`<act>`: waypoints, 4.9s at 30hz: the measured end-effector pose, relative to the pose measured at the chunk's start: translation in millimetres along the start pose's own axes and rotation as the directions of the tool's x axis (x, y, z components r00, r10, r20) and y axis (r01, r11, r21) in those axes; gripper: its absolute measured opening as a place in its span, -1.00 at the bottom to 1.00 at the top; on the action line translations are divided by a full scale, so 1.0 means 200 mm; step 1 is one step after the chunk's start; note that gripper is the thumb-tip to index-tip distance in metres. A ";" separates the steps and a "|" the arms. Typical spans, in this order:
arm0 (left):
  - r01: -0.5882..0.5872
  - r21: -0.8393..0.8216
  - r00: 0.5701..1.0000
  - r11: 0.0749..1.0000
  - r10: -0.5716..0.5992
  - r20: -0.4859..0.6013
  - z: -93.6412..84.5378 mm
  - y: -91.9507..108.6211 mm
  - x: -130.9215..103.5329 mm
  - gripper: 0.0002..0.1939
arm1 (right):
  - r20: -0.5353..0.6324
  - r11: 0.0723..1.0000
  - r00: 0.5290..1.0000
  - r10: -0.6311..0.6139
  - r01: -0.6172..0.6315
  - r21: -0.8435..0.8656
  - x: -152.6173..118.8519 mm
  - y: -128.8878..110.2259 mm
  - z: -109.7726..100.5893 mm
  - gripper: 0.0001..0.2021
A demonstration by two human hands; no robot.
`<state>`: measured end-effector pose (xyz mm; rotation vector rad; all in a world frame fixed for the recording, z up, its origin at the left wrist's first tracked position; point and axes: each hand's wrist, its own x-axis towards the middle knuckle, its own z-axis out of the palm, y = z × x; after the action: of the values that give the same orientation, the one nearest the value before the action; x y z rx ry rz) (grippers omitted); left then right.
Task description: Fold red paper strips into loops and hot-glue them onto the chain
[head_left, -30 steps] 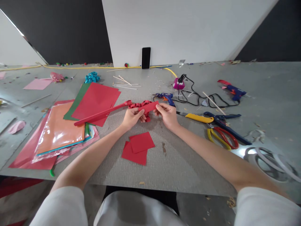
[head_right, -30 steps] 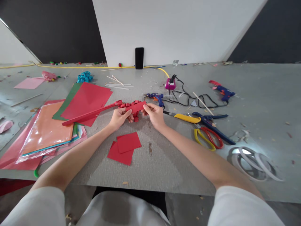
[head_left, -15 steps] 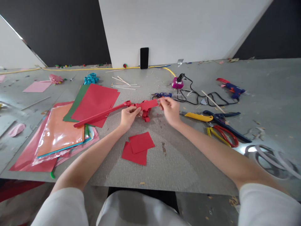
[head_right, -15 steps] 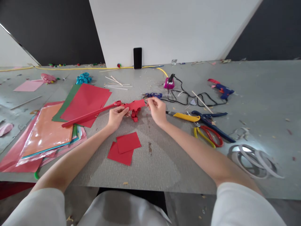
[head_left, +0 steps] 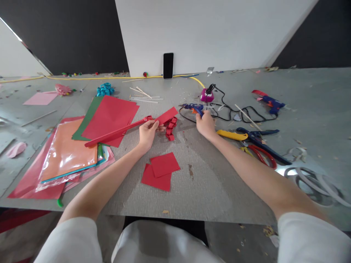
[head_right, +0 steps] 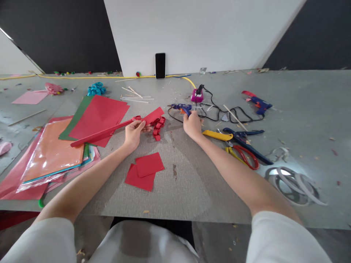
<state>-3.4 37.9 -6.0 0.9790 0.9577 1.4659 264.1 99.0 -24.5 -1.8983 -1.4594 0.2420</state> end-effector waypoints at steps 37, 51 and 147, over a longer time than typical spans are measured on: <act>-0.050 0.042 0.983 0.998 0.057 -0.172 0.00 0.00 0.02 -0.92 | -0.274 0.794 0.874 -0.402 0.481 0.371 -0.19 -0.15 -0.10 -0.54; -0.013 0.123 0.999 0.992 0.019 -0.046 0.00 0.00 0.01 -0.82 | -0.303 0.826 0.848 -0.436 0.510 0.239 -0.23 -0.17 -0.11 -0.50; 0.113 -0.047 0.993 0.993 -0.111 0.033 0.03 0.02 -0.03 -0.76 | -0.131 0.784 0.837 -0.531 0.544 0.297 -0.35 -0.25 -0.11 -0.71</act>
<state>1.1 31.5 -1.1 0.8955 0.9358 1.3711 214.5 32.3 3.9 -1.1553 -1.7464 0.1548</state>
